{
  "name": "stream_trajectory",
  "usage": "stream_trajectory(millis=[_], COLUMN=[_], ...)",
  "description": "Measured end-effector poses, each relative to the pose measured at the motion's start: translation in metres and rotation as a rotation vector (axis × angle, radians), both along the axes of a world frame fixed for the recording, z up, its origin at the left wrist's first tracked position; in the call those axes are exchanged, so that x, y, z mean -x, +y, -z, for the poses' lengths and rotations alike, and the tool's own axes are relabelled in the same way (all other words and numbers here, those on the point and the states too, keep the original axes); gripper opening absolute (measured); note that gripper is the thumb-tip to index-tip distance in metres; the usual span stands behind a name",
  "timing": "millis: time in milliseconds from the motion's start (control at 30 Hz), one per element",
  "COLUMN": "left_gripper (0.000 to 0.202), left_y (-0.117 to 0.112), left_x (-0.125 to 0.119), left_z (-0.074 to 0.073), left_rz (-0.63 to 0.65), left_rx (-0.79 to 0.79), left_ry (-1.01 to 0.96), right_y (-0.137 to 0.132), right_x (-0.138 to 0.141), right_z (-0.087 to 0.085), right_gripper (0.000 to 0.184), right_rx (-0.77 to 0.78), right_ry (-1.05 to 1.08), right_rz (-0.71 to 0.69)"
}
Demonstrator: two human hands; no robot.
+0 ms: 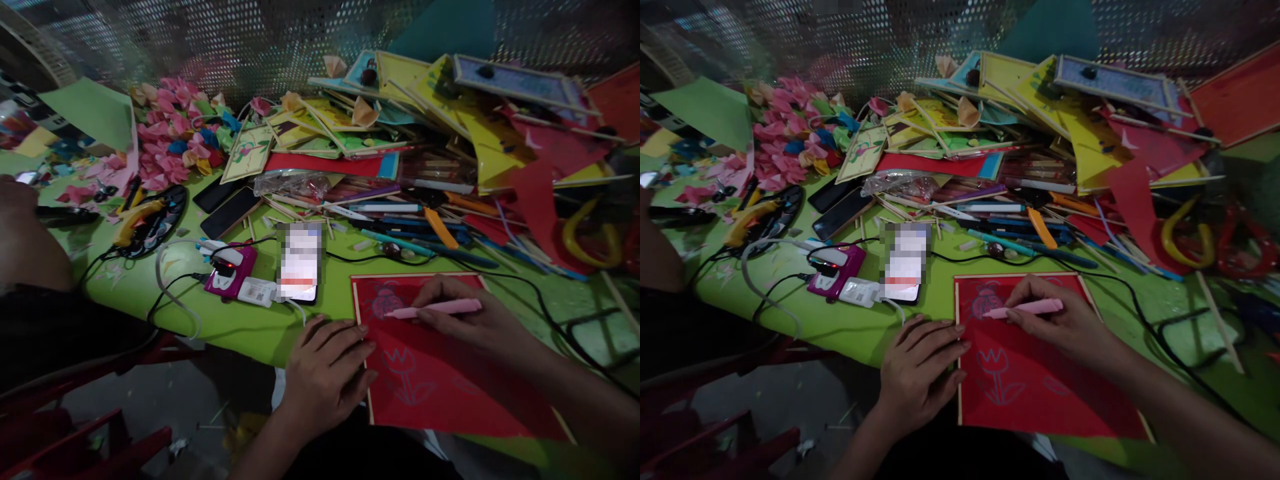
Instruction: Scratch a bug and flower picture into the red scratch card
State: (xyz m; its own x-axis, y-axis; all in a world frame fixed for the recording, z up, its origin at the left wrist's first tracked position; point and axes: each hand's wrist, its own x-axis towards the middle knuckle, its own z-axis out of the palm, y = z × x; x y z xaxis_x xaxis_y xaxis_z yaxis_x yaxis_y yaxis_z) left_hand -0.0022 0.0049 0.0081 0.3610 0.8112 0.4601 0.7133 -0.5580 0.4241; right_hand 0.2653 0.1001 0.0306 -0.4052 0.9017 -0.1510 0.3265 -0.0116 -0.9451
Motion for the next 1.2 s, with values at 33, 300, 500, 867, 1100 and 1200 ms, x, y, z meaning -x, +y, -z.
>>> stream_trajectory(millis=[33, 300, 500, 867, 1100, 1200], left_gripper=[0.023, 0.023, 0.022, 0.022, 0.021, 0.021], left_y=[0.000, 0.001, 0.002, 0.002, 0.002, 0.001], left_x=[0.000, 0.001, 0.000, 0.001, 0.001, 0.001], left_z=[0.000, -0.001, -0.002, -0.002, -0.004, -0.003], left_rz=[0.001, 0.002, 0.003, 0.010, 0.009, 0.004], left_rx=[0.002, -0.004, -0.011, -0.004, -0.015, -0.009], left_ry=[0.006, -0.005, -0.009, -0.012, -0.010, -0.015], right_y=[0.000, 0.000, -0.004, 0.000, -0.003, -0.003], right_x=[0.000, 0.001, 0.005, 0.001, 0.003, 0.003], right_z=[0.000, -0.001, -0.010, -0.005, -0.009, -0.009], right_gripper=[0.025, 0.022, 0.027, 0.020, 0.023, 0.022], right_rx=[0.001, 0.009, 0.051, -0.014, 0.039, 0.049], right_ry=[-0.004, 0.046, 0.024, 0.050, 0.047, 0.060], right_rz=[-0.001, 0.005, 0.114, 0.111, 0.130, 0.126])
